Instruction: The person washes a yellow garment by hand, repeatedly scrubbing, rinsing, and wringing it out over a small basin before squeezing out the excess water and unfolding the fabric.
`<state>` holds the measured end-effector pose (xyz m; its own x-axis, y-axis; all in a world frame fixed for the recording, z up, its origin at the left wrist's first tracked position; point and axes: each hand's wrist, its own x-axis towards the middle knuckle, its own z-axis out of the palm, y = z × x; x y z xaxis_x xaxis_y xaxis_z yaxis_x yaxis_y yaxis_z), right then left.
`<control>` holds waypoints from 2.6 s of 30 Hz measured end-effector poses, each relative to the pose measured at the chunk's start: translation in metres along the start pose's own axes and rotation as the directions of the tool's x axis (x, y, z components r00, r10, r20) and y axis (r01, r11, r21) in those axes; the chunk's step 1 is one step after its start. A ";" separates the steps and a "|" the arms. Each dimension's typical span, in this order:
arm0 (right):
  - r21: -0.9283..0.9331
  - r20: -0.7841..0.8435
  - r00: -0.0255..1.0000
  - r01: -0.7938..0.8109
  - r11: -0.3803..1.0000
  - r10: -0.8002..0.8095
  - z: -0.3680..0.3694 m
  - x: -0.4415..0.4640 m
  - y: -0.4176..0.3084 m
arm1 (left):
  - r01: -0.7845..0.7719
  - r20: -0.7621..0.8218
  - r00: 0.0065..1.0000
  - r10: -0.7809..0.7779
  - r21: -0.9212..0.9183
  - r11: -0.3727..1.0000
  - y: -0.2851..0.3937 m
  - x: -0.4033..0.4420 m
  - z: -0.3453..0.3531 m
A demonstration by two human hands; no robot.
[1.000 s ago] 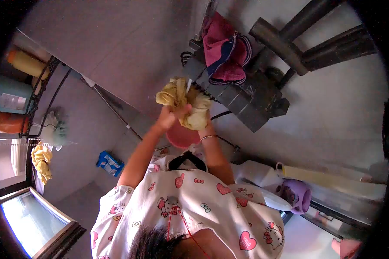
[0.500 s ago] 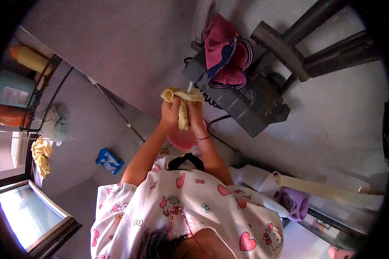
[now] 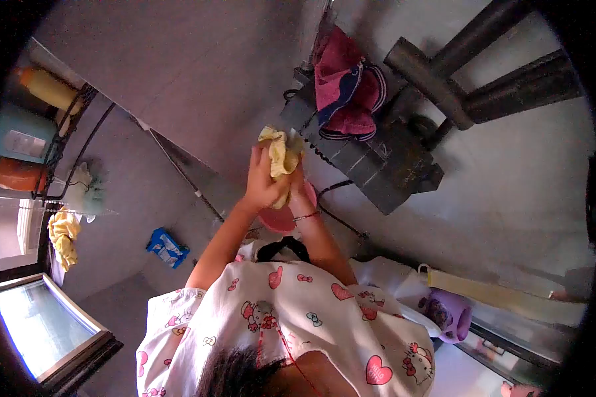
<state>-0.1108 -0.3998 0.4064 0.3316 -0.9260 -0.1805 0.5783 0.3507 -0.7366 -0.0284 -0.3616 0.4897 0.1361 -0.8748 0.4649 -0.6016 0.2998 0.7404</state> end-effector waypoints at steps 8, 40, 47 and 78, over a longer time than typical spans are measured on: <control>-0.336 0.273 0.961 0.045 0.941 0.051 0.003 0.025 -0.013 | 0.211 0.078 0.973 -0.217 -0.685 0.698 -0.007 0.015 -0.007; -0.045 -0.031 1.000 -0.006 0.999 0.005 0.004 0.021 -0.044 | 0.290 -0.159 0.885 -0.437 -0.547 0.786 0.003 0.046 0.027; -0.513 0.004 0.986 0.145 0.846 -0.167 -0.027 0.040 -0.018 | 0.538 0.218 0.732 -0.646 -0.766 0.352 -0.021 0.043 0.018; -0.632 0.190 0.934 0.352 0.690 -0.302 -0.015 0.008 -0.044 | 0.505 0.449 0.622 -0.641 -0.856 -0.110 -0.044 0.018 0.009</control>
<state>-0.1444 -0.4244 0.4275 0.2770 -0.9442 0.1780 0.0446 -0.1725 -0.9840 -0.0065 -0.3942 0.4616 0.1167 -0.9074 -0.4037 0.8088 -0.1491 0.5688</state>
